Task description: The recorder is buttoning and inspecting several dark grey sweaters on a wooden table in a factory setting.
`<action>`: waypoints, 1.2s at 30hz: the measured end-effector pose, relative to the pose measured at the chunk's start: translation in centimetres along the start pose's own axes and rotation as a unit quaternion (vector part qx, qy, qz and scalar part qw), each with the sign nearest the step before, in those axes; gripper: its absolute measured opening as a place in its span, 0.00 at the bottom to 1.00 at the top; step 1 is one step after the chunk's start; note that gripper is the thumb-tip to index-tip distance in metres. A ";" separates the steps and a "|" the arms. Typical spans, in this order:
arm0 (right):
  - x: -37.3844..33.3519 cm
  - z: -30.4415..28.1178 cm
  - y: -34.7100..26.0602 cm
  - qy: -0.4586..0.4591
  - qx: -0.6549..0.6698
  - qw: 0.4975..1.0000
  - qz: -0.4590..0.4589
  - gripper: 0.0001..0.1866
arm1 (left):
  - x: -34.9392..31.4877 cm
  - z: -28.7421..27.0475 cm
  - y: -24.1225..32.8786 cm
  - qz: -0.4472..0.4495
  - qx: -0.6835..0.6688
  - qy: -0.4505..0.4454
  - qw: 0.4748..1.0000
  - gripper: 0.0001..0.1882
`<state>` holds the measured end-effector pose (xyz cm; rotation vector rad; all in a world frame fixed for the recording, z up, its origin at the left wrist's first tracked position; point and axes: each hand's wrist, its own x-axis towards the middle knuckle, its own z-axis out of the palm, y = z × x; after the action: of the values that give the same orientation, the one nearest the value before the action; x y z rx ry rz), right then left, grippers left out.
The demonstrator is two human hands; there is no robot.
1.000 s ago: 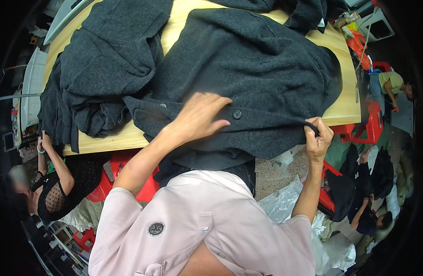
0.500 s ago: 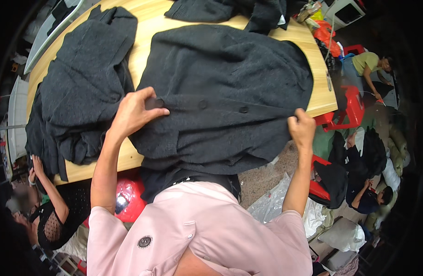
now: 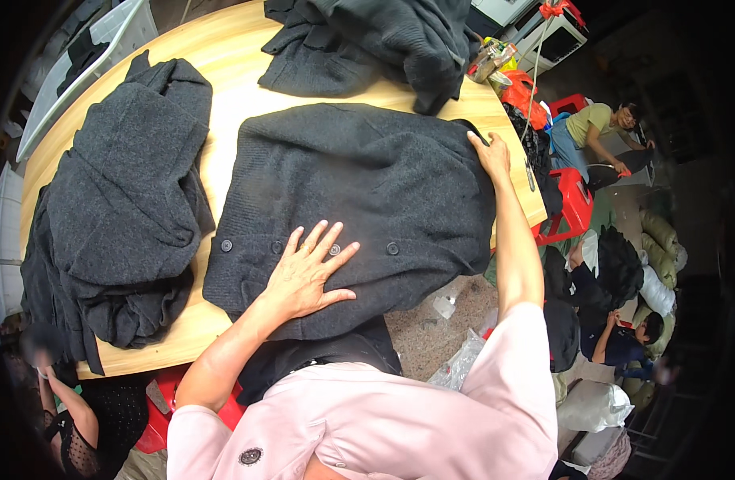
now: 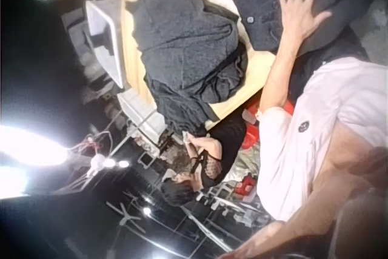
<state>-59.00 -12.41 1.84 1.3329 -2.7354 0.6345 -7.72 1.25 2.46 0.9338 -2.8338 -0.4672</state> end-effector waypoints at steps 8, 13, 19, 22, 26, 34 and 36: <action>-4.6 -3.1 -10.2 0.148 0.267 0.930 -0.206 0.08 | 0.3 -0.9 -0.4 -0.056 -0.212 0.108 0.970 0.47; -12.9 -13.5 -12.4 0.230 0.098 0.790 -0.560 0.10 | 11.1 -7.5 0.7 0.062 -0.169 0.349 0.920 0.47; -13.2 -14.8 -11.4 0.241 0.051 0.777 -0.580 0.13 | 20.6 -10.5 2.7 0.105 -0.386 0.274 0.875 0.09; -10.4 -13.8 -8.9 0.280 0.034 0.785 -0.551 0.13 | 21.0 -10.8 -0.9 0.058 -0.404 0.324 0.854 0.07; -4.8 -12.8 -2.4 0.292 -0.045 0.864 -0.408 0.08 | 18.1 -14.0 -9.9 -0.063 -0.170 0.425 0.887 0.13; 0.6 -6.5 -3.0 0.280 -0.068 0.906 -0.310 0.06 | 11.0 -19.3 -14.4 0.028 0.236 0.504 0.830 0.25; -0.3 -5.1 -1.3 0.228 -0.130 0.910 -0.321 0.13 | 9.7 -15.3 -12.7 0.062 0.276 0.387 0.877 0.24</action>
<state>-58.62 -11.01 6.92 1.6253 -1.7875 0.4273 -5.17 -18.09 12.96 0.7523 -2.2379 0.6414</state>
